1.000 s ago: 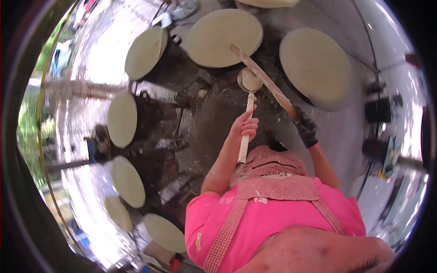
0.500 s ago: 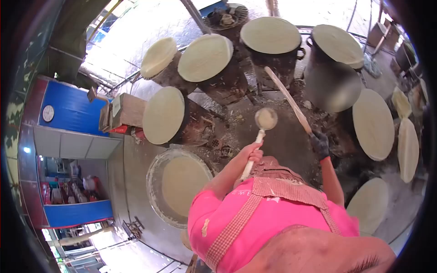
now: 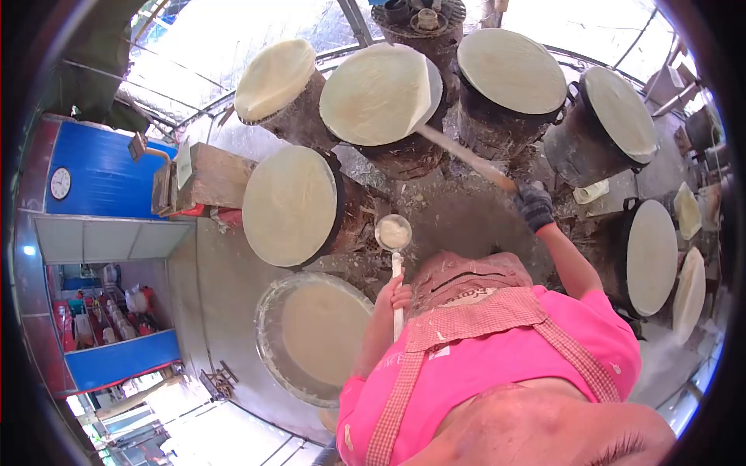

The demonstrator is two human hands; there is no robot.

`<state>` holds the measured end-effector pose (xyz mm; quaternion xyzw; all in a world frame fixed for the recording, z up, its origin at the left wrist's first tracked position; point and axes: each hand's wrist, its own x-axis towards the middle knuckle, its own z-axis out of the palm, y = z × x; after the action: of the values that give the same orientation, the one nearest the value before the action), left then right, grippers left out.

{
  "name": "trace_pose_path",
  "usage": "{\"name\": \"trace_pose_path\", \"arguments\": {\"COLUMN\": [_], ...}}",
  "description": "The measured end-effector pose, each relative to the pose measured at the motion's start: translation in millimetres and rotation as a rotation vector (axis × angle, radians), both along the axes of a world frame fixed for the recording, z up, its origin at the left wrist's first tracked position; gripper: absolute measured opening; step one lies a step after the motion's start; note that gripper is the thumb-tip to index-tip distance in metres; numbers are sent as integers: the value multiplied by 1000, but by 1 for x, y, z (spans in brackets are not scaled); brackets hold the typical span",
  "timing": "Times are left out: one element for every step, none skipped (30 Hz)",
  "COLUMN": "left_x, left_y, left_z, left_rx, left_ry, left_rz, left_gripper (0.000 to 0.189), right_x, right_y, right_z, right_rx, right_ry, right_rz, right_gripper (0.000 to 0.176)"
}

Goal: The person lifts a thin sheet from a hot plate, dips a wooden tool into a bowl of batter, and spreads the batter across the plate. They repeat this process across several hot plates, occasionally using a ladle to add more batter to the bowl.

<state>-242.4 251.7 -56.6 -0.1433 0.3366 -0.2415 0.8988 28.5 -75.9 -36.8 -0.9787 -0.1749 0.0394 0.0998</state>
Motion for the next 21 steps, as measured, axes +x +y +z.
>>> {"name": "trace_pose_path", "arguments": {"left_x": [2,6,11,17,24,30,35,44,42,41,39,37,35,34,32,31,30,29,27,27,24], "left_y": [0,-2,-7,-11,-16,-19,-23,-30,-37,-46,-55,-65,-75,-84,-93,-101,-108,-114,-117,-119,-118], "left_z": [-5,-4,-2,1,4,4,5,6,7,8,10,11,13,15,16,18,20,22,25,27,32], "left_rx": [-28,-56,-66,-66,-63,-66,-53,-38,-34,-36,-33,-25,-17,-15,-18,-23,-27,-28,-28,-31,28], "left_ry": [-4,-9,4,29,51,55,38,14,10,7,-2,-10,-13,-13,-9,-6,-3,-2,0,4,92], "left_rz": [22,46,60,92,126,144,143,147,177,214,255,297,336,372,406,437,465,488,506,517,525], "left_gripper": [16,16,16,17,18,18,18,32,32,29,26,23,21,18,17,16,16,16,18,19,20], "right_x": [7,14,20,30,42,57,74,96,118,139,160,180,200,212,218,223,235,243,249,252,254], "right_y": [0,3,4,5,23,40,58,76,91,104,124,149,170,187,201,215,229,240,249,255,261], "right_z": [-8,-14,-19,-24,-11,-1,5,11,15,12,3,-9,-32,-25,-12,-4,-8,-2,5,12,20], "right_rx": [-10,32,78,73,139,207,208,73,-62,-54,-98,-136,-68,-50,-6,37,-51,-37,-147,-263,-241], "right_ry": [10,-75,-154,-140,-146,-155,-149,-61,24,15,-87,-192,-342,-350,-393,-435,-373,-378,-380,-379,-508], "right_rz": [13,128,242,255,333,413,435,522,608,640,729,815,914,942,1048,1150,1262,1278,1372,1458,1469], "right_gripper": [38,40,42,42,40,39,39,38,37,37,33,30,25,25,25,25,20,20,18,17,15]}}
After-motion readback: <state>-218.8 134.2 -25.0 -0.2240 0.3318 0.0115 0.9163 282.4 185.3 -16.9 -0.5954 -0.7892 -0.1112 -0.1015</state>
